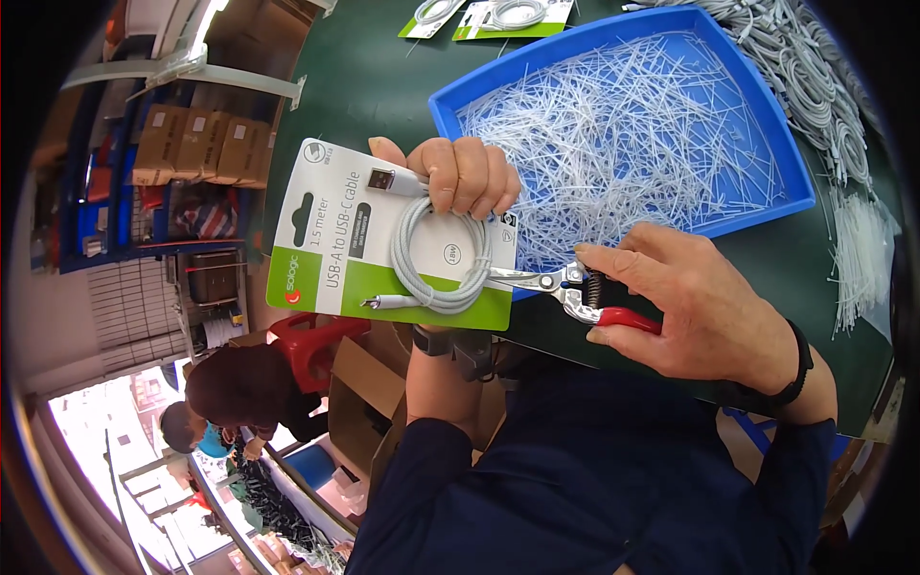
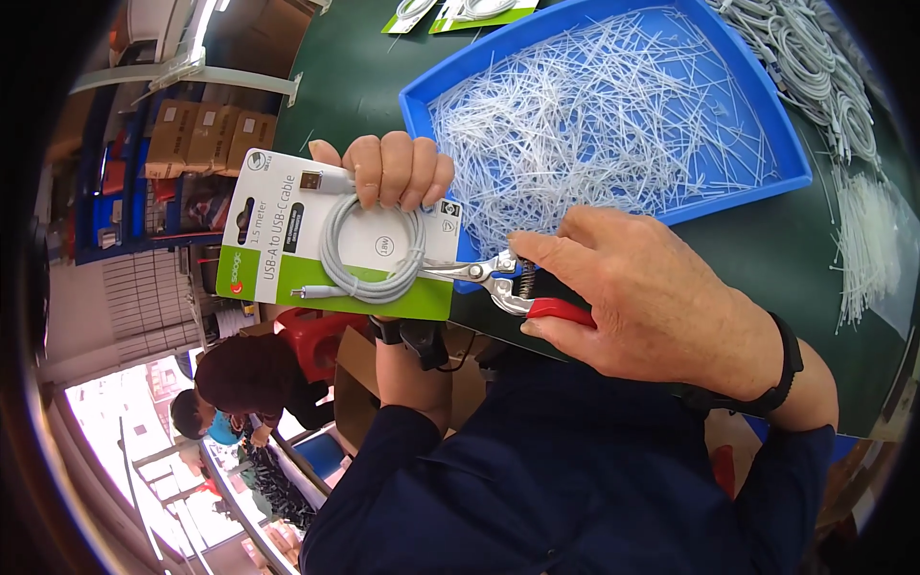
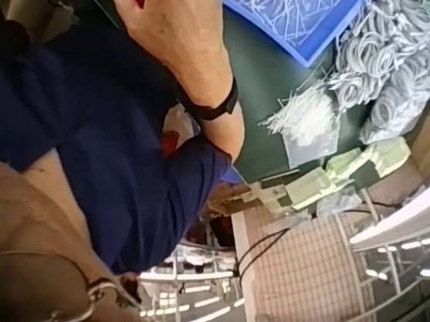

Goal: The person picks up a packaged cable, uses shears to snip the plastic ties on the back and front, and then places the package into a box, repeating the process with a second package.

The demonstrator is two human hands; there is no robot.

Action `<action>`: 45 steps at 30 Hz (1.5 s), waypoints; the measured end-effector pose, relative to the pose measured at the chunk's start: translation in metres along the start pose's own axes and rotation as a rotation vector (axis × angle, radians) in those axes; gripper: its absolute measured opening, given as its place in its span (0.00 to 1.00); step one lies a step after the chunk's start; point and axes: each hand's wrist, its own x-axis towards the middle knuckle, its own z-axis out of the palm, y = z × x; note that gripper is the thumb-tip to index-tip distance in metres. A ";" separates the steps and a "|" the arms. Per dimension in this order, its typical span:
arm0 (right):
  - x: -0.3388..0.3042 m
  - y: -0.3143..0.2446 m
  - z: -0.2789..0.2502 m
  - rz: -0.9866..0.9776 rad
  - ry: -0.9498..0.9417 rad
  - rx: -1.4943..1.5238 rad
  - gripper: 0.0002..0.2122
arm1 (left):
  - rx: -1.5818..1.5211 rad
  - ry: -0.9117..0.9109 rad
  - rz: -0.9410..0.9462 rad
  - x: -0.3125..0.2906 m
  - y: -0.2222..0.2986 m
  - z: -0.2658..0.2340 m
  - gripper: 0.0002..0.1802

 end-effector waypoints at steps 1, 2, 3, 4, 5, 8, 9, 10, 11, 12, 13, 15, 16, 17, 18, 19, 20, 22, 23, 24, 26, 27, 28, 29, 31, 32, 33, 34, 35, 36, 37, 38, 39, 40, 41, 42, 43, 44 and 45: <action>0.000 0.000 0.001 -0.006 0.006 0.000 0.26 | 0.001 0.000 -0.001 0.000 0.001 0.000 0.38; 0.000 -0.001 0.001 -0.007 0.006 0.000 0.26 | 0.000 -0.006 0.006 0.000 0.002 0.000 0.38; 0.000 0.001 0.002 0.006 0.001 0.005 0.26 | -0.004 -0.013 0.012 -0.001 0.001 -0.001 0.38; -0.001 0.002 0.002 0.019 -0.004 0.009 0.27 | -0.008 -0.020 0.019 -0.001 0.000 -0.002 0.38; -0.001 0.003 0.003 0.032 -0.009 0.013 0.28 | -0.010 -0.022 0.018 -0.002 -0.001 -0.001 0.38; -0.002 0.005 0.004 0.025 0.006 -0.001 0.28 | 0.003 0.145 0.092 -0.006 -0.003 0.006 0.39; -0.002 0.005 0.004 0.018 0.011 -0.008 0.27 | 0.004 0.142 0.096 -0.006 -0.002 0.007 0.39; -0.002 0.004 0.002 0.016 0.011 -0.012 0.27 | 0.017 0.145 0.108 -0.007 -0.002 0.008 0.39; -0.002 0.003 0.000 0.027 -0.001 -0.020 0.27 | 0.029 0.148 0.120 -0.008 -0.001 0.008 0.40; -0.003 0.003 -0.002 0.040 -0.014 -0.029 0.27 | 0.041 0.152 0.133 -0.008 0.000 0.007 0.40; -0.003 0.002 -0.004 0.056 -0.027 -0.039 0.26 | 0.036 0.148 0.138 -0.009 -0.001 0.006 0.40; -0.003 0.006 -0.002 0.038 0.039 -0.044 0.26 | 0.089 0.132 0.162 -0.010 -0.002 0.004 0.41; -0.002 0.009 0.000 0.019 0.107 -0.041 0.25 | 0.115 0.125 0.175 -0.011 -0.002 0.003 0.42; -0.001 0.011 0.002 -0.001 0.173 -0.038 0.25 | 0.110 0.125 0.179 -0.009 -0.002 0.000 0.42; -0.001 0.013 0.003 0.013 0.170 -0.045 0.25 | 0.150 0.020 0.171 -0.005 -0.005 -0.007 0.42; 0.001 0.013 0.005 0.033 0.169 0.036 0.24 | 0.190 -0.084 0.163 -0.001 -0.009 -0.013 0.43; 0.002 0.009 0.006 0.056 0.168 0.114 0.24 | 0.228 -0.189 0.159 0.003 -0.013 -0.012 0.43; 0.004 0.004 0.008 0.093 0.166 0.182 0.23 | 0.238 -0.174 0.153 0.005 -0.022 -0.004 0.44; 0.003 0.004 0.011 0.117 0.160 0.261 0.22 | 0.261 -0.160 0.141 0.005 -0.029 0.001 0.44; 0.003 0.004 0.014 0.142 0.155 0.340 0.22 | 0.285 -0.146 0.129 0.005 -0.034 0.007 0.45; 0.003 0.008 0.019 0.177 0.148 0.413 0.22 | 0.378 -0.063 0.130 0.001 -0.039 0.022 0.45; 0.003 0.010 0.020 0.155 0.164 0.407 0.22 | 0.486 0.017 0.125 -0.001 -0.040 0.032 0.45; 0.004 0.009 0.020 0.120 0.178 0.404 0.21 | 0.606 0.098 0.120 -0.002 -0.037 0.044 0.45; 0.004 0.006 0.019 0.086 0.192 0.400 0.21 | 0.601 0.098 0.127 -0.001 -0.036 0.055 0.45; 0.003 0.008 0.018 0.123 0.166 0.385 0.21 | 0.836 0.198 0.187 0.000 -0.042 0.069 0.45; 0.003 0.009 0.018 0.156 0.141 0.375 0.22 | 0.953 0.249 0.217 -0.001 -0.046 0.073 0.45; 0.003 0.007 0.017 0.182 0.117 0.367 0.22 | 0.954 0.249 0.219 -0.003 -0.046 0.078 0.45; 0.003 0.007 0.018 0.181 0.116 0.366 0.22 | 1.017 0.277 0.249 -0.005 -0.047 0.082 0.45; 0.002 0.009 0.019 0.181 0.125 0.382 0.22 | 1.078 0.304 0.278 -0.006 -0.048 0.086 0.45; 0.002 0.010 0.021 0.181 0.135 0.397 0.21 | 1.139 0.332 0.308 -0.007 -0.049 0.087 0.45; 0.001 0.011 0.022 0.182 0.145 0.413 0.21 | 1.139 0.332 0.309 -0.006 -0.051 0.087 0.45; 0.002 0.011 0.023 0.180 0.142 0.411 0.21 | 1.168 0.295 0.389 -0.006 -0.053 0.084 0.45; 0.002 0.011 0.023 0.150 0.168 0.352 0.20 | 1.195 0.256 0.469 -0.006 -0.055 0.081 0.44; 0.002 0.011 0.024 0.119 0.193 0.293 0.20 | 1.221 0.217 0.549 -0.006 -0.057 0.079 0.44; 0.003 0.011 0.025 0.087 0.218 0.234 0.19 | 1.222 0.220 0.552 -0.007 -0.057 0.079 0.44; 0.003 0.011 0.025 0.085 0.215 0.231 0.19 | 1.247 0.224 0.546 -0.008 -0.057 0.080 0.44; 0.002 0.011 0.025 0.077 0.222 0.207 0.18 | 1.271 0.227 0.541 -0.008 -0.057 0.081 0.44; 0.002 0.011 0.025 0.069 0.229 0.183 0.17 | 1.294 0.230 0.535 -0.008 -0.058 0.081 0.43; 0.002 0.011 0.025 0.061 0.236 0.159 0.17 | 1.293 0.232 0.540 -0.009 -0.058 0.081 0.43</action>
